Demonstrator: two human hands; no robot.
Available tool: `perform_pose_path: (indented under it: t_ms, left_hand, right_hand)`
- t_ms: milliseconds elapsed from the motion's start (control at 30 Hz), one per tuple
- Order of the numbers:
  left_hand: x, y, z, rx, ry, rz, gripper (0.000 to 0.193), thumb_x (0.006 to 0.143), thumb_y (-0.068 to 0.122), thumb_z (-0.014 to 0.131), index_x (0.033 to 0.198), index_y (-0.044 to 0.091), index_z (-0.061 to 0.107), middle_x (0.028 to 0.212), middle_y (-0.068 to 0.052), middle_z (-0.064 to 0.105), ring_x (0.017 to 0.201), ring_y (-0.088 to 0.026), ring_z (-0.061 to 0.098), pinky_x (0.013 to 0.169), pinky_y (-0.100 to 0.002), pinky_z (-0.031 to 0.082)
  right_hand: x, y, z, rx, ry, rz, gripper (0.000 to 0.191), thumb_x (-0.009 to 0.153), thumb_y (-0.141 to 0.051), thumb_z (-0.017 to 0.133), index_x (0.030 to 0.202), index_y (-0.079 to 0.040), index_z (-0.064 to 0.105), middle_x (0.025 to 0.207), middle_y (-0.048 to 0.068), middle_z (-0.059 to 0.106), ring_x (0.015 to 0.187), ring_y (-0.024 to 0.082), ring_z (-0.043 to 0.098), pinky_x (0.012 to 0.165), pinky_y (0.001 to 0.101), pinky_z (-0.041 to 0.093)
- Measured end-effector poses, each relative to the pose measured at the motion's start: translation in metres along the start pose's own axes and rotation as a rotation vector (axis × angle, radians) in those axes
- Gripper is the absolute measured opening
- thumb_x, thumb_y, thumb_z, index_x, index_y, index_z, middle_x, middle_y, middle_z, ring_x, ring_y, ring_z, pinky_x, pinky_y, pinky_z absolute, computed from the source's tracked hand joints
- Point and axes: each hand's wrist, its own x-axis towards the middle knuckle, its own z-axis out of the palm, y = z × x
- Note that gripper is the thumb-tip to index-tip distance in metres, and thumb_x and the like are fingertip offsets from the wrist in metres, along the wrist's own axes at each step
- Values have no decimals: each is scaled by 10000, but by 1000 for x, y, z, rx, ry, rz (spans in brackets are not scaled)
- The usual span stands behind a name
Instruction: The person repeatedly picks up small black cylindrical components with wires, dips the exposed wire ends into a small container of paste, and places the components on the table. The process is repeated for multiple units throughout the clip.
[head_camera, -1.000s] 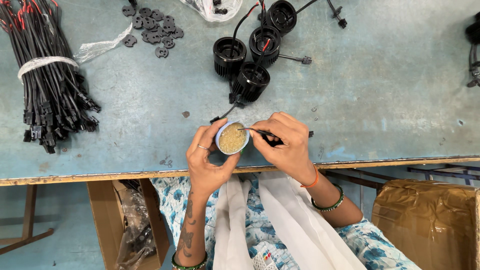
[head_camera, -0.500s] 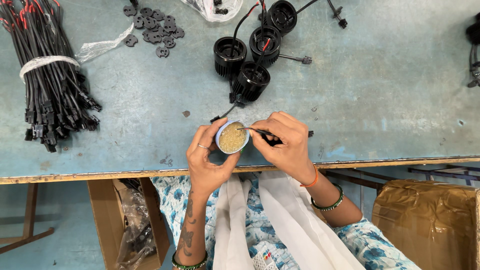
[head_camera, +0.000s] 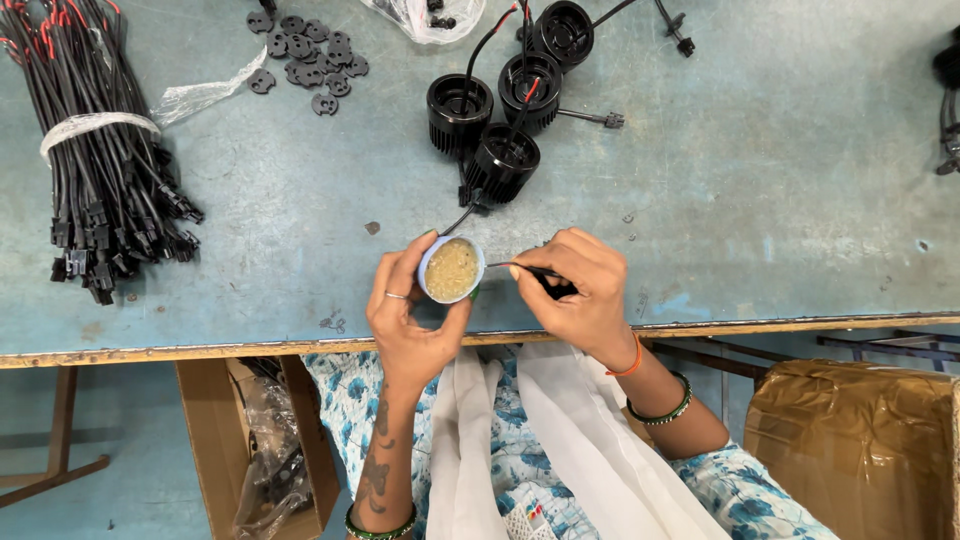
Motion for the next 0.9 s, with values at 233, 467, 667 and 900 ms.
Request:
perform_pose_path:
  t_ms: [233,467,667,900]
  left_hand:
    - [-6,-5,-2,16,28,18,598,818,-40,770,1388,13,599,1202,-78,581,1074,-159,679,893,-269,616]
    - [-7,-7,-2,143,30,76,622,778,10,792,1373,47,618,1160,-83,608,990,-173,669,834,-283,582]
    - [-7,-5,-2,176,33,85,621,757,15,788,1356,55,629,1140,-85,621,970,-183,673,838,-293,575]
    - [-7,-4,-2,172,26,85,612,764,12,785,1355,55,631,1137,-81,622,962,-179,674,830,-288,575]
  right_hand:
    - [5,-5,4,-107,3,-60,112,780,11,803,820,-53,720,694,20,619,570,158,502,535,300,376]
    - [6,-8,8,-165,5,-82,120,751,-1,780,843,-56,728,715,20,609,596,175,518,562,318,399]
    - [6,-7,10,-205,0,-101,128,741,-8,784,838,-66,724,692,18,557,605,189,505,571,339,390]
    - [6,-7,10,-208,-8,-104,125,746,-18,785,835,-74,716,693,13,549,608,189,499,574,341,386]
